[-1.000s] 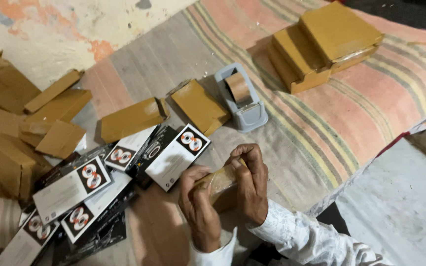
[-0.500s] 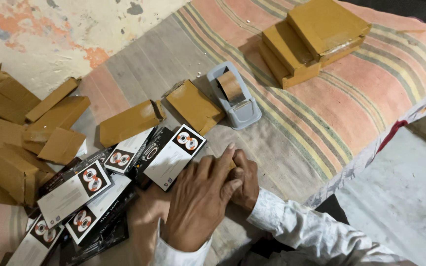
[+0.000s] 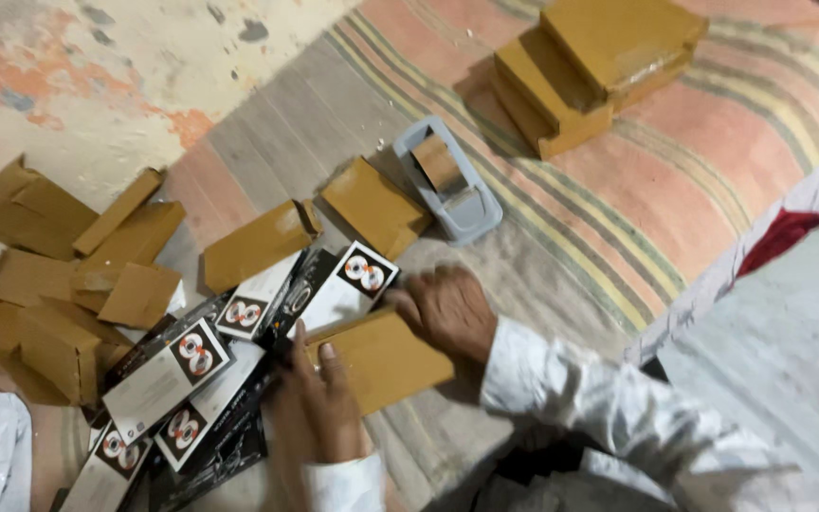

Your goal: The person places small product boxes into larger cardboard shipping boxes, seals them with tape using a handheld dispenser, and stacks the finished packages. The person also opens a product box to reveal its contents before repacking.

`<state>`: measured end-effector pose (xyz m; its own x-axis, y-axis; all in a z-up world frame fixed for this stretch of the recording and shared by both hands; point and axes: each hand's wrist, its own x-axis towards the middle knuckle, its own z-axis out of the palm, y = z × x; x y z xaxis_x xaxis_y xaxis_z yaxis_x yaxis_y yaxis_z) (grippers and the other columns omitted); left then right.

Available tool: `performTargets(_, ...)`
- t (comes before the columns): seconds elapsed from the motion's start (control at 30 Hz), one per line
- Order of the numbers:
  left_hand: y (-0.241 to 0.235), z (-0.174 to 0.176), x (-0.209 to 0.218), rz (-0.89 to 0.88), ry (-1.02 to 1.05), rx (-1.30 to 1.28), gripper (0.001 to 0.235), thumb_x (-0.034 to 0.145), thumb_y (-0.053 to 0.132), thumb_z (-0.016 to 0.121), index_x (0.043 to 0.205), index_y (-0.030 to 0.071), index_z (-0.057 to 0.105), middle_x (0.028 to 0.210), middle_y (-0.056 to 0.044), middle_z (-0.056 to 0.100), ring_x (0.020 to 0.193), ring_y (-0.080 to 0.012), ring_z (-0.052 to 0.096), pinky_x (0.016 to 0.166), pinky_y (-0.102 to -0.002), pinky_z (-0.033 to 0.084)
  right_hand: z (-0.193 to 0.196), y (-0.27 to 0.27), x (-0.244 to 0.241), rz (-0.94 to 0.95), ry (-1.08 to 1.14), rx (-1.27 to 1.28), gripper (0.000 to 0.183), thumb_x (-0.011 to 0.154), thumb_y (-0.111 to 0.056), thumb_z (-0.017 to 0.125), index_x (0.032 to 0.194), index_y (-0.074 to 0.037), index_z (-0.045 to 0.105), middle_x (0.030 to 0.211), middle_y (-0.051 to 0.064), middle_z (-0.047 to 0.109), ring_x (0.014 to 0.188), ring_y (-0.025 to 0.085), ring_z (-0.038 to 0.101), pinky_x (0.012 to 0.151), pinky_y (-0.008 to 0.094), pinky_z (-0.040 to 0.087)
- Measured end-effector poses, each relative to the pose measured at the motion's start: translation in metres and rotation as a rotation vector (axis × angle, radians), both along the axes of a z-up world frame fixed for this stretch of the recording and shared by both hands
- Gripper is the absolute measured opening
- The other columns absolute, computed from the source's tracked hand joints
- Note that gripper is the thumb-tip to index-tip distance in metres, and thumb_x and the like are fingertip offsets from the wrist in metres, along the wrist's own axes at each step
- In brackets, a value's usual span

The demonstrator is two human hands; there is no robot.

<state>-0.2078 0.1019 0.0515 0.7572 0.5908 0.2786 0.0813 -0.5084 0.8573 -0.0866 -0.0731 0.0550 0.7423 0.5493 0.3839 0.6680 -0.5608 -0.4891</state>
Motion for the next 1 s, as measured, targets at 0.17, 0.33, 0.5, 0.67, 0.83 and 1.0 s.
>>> performTargets(0.17,-0.038,-0.069,0.025,0.323,0.139,-0.067,0.049,0.108,0.03,0.042,0.15,0.006,0.042,0.146,-0.029,0.05,0.13,-0.0467,0.053,0.104,-0.049,0.044,0.0,0.026,-0.02,-0.073,-0.373,-0.125,0.056,0.078,-0.048,0.064,0.101,0.004,0.067,0.105,0.027,0.064,0.106,0.043,0.054,0.106,0.063,0.03)
performTargets(0.33,-0.033,-0.065,0.027,0.155,0.26,0.311,0.042,0.105,0.028,0.043,0.143,0.011,0.05,0.129,-0.029,0.054,0.112,-0.0489,0.058,0.093,-0.053,0.047,-0.03,0.033,-0.029,0.001,-0.333,-0.043,0.054,0.089,-0.042,0.059,0.121,0.0,0.066,0.114,0.021,0.062,0.118,0.041,0.051,0.113,0.061,0.026)
performTargets(0.5,-0.036,-0.043,0.037,0.131,0.446,0.253,0.033,0.108,0.032,0.042,0.131,0.011,0.053,0.116,-0.029,0.054,0.098,-0.0469,0.062,0.083,-0.054,0.049,-0.027,0.013,-0.002,-0.05,-0.122,-0.29,0.039,0.093,-0.039,0.057,0.111,-0.006,0.066,0.109,0.017,0.063,0.112,0.035,0.052,0.104,0.056,0.033)
performTargets(0.67,-0.034,-0.038,0.039,0.136,0.479,0.226,0.03,0.107,0.032,0.042,0.122,0.008,0.052,0.111,-0.026,0.058,0.096,-0.0453,0.063,0.082,-0.054,0.049,-0.025,-0.022,0.012,-0.208,-0.073,0.003,0.03,0.096,-0.031,0.06,0.11,-0.006,0.066,0.105,0.017,0.063,0.101,0.036,0.055,0.093,0.05,0.04)
performTargets(0.83,-0.031,-0.041,0.037,0.133,0.44,0.226,0.037,0.105,0.039,0.049,0.118,0.005,0.051,0.11,-0.025,0.058,0.094,-0.0438,0.064,0.08,-0.053,0.051,-0.027,-0.038,0.012,-0.087,-0.107,0.233,0.025,0.101,-0.025,0.06,0.114,-0.004,0.063,0.104,0.018,0.061,0.097,0.037,0.056,0.089,0.049,0.043)
performTargets(1.0,-0.044,-0.049,0.019,0.157,0.102,0.425,0.044,0.101,0.041,0.053,0.13,0.008,0.056,0.117,-0.025,0.053,0.098,-0.0424,0.064,0.074,-0.05,0.055,-0.012,-0.044,0.0,0.03,0.233,0.324,0.04,0.097,-0.034,0.062,0.115,0.001,0.057,0.11,0.023,0.053,0.089,0.036,0.057,0.079,0.046,0.049)
